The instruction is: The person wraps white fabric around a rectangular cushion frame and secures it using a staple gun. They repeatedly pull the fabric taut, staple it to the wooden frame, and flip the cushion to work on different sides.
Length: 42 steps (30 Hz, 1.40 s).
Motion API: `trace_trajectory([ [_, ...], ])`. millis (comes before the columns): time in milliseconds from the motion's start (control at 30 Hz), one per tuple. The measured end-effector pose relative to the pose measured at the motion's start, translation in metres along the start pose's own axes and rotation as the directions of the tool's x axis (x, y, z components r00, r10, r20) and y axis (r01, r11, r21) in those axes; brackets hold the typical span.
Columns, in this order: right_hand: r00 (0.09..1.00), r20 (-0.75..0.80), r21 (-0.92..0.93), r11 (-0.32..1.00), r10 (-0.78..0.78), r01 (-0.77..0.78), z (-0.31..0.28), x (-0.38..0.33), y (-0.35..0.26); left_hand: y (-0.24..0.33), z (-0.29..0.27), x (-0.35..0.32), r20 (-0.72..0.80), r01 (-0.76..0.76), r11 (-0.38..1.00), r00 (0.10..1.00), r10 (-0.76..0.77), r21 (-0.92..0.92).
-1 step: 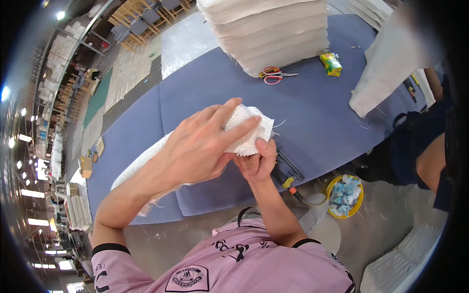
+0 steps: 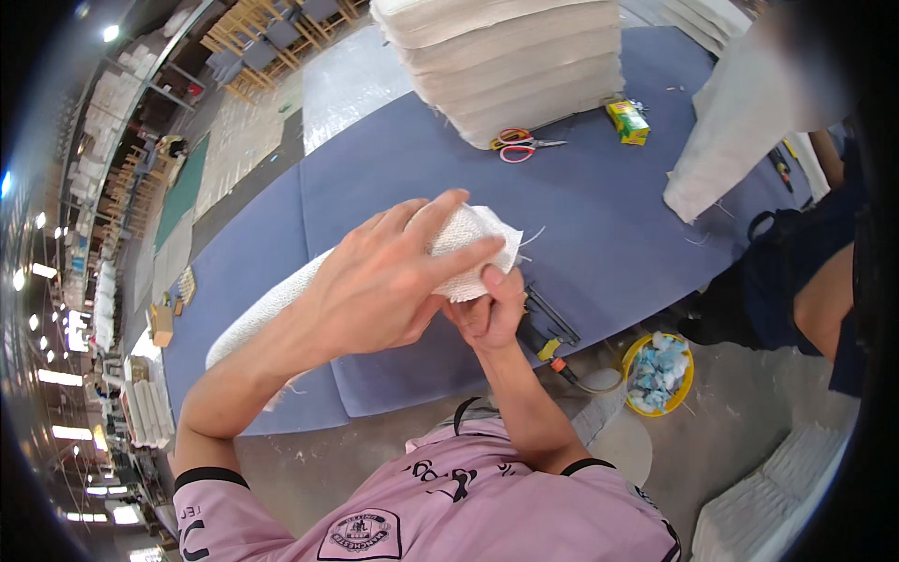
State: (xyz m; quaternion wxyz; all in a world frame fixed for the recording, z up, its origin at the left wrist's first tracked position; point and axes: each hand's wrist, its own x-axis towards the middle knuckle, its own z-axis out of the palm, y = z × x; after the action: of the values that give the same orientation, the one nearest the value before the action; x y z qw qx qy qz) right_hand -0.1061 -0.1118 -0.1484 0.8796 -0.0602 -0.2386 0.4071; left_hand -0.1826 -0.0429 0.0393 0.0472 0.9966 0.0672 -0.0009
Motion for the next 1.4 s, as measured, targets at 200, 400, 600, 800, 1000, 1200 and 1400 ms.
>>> trace_trajectory([
  [200,0.978,-0.078,-0.472,0.857,0.193,-0.207,0.0,-0.012,0.005,-0.035,-0.001,-0.011,0.033,-0.129,0.982,0.99,0.135,-0.137],
  [400,0.959,-0.059,-0.596,0.761,0.277,-0.257,0.008,0.04,0.006,-0.093,-0.007,0.037,0.176,0.05,0.909,0.984,0.026,-0.413],
  [600,0.908,-0.131,-0.714,0.598,0.398,-0.365,0.016,0.039,0.0,-0.155,-0.005,0.053,0.16,-0.021,0.935,0.984,0.083,-0.353],
  [800,0.641,-0.695,-0.585,0.262,0.326,-0.767,-0.115,-0.101,0.007,-0.215,-0.011,0.05,0.132,0.046,0.88,0.991,0.02,-0.473],
  [1000,0.647,-0.746,-0.577,0.334,0.155,-0.745,-0.155,-0.124,-0.01,-0.234,-0.026,0.023,0.06,0.101,0.876,0.995,-0.082,-0.472],
  [1200,0.624,-0.781,-0.586,0.303,0.037,-0.752,-0.209,-0.117,0.0,-0.294,-0.041,-0.048,-0.098,0.289,0.855,0.927,-0.363,-0.431],
  [1400,0.869,-0.389,-0.893,-0.357,0.306,-0.274,-0.23,-0.061,0.07,-0.321,-0.055,-0.084,-0.15,0.483,0.8,0.815,-0.559,-0.356],
])
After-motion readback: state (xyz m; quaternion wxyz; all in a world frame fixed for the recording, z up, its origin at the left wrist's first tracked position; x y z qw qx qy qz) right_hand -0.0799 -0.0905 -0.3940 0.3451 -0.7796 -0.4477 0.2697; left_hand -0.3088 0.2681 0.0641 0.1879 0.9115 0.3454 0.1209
